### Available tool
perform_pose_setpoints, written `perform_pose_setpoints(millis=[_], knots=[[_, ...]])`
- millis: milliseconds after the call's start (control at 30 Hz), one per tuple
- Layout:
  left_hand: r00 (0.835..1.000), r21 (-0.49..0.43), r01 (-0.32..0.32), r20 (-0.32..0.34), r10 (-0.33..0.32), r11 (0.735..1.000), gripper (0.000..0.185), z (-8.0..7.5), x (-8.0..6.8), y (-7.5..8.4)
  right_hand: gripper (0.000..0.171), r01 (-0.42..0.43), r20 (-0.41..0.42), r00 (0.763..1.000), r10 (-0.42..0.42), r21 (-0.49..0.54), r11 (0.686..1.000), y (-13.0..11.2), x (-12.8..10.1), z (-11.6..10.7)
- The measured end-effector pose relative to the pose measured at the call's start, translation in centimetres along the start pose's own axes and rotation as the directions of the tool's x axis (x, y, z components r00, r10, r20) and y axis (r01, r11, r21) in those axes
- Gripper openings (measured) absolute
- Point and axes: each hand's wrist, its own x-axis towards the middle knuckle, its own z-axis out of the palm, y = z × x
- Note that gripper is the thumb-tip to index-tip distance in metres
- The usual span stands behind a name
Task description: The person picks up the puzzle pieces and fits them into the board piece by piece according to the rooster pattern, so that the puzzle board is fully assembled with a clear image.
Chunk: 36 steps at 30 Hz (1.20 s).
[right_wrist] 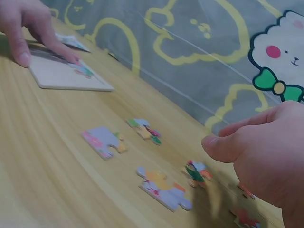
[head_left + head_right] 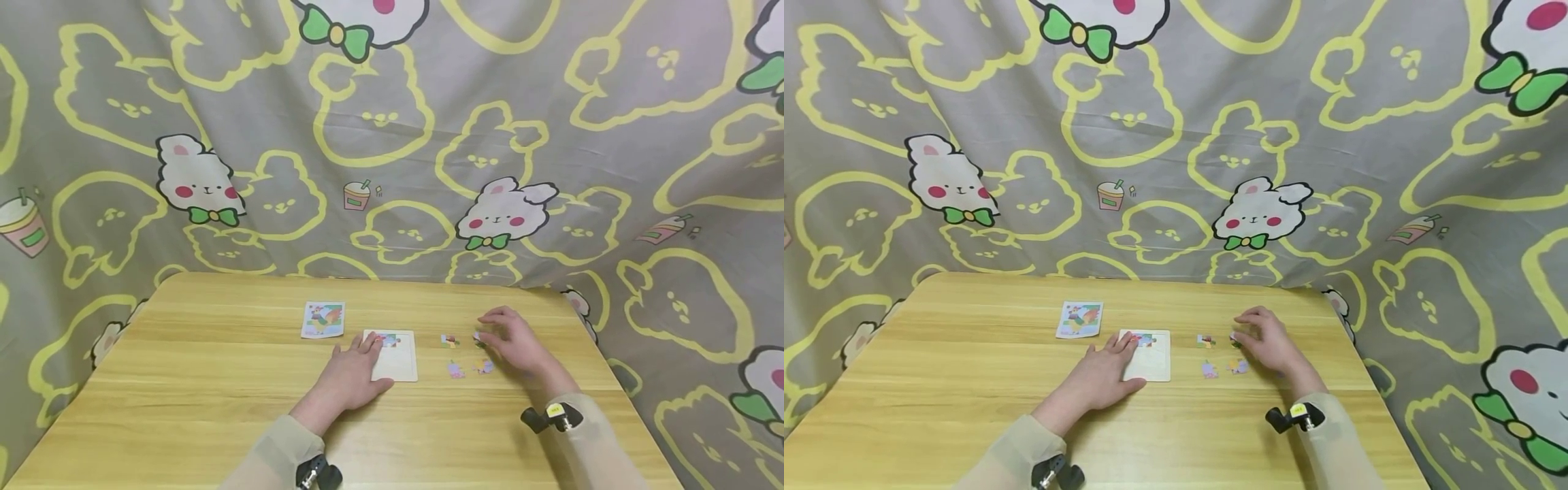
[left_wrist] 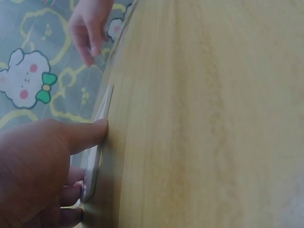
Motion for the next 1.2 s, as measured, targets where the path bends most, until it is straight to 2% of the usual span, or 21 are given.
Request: perform_pose_setpoints(millis=[167,400,633,800,1033,1200], knots=[[1.0,-0.005,0.001,0.002,-0.001,1.0,0.084,0.0,0.0,0.1,0.045,-0.024,-0.014,1.0,0.023,-0.039,0.999,1.1,-0.1,-0.5],[1.0,0.001,0.005,0.006,-0.005,1.0,0.084,-0.2,0.0,0.1,0.045,-0.059,-0.023,0.998,0.057,-0.113,0.992,2.3,-0.3,-1.3],[1.0,-0.004,0.005,0.008,-0.005,1.0,0.084,-0.1,0.0,0.0,0.042,-0.127,-0.017,0.992,0.126,-0.093,0.988,3.1,-0.2,-1.3],[1.0,-0.006,0.002,0.008,-0.002,1.0,0.084,0.0,0.0,0.0,0.04,-0.14,-0.021,0.99,0.138,-0.099,0.985,3.7,0.0,-1.3],[1.0,-0.019,0.002,0.011,-0.001,1.0,0.084,0.0,0.0,0.0,0.036,-0.168,-0.061,0.985,0.163,-0.09,0.982,3.8,0.2,-1.3],[1.0,-0.01,0.002,0.004,-0.002,1.0,0.084,0.0,0.1,-0.1,0.042,-0.193,-0.093,0.978,0.186,-0.072,0.979,3.9,0.4,-1.0]])
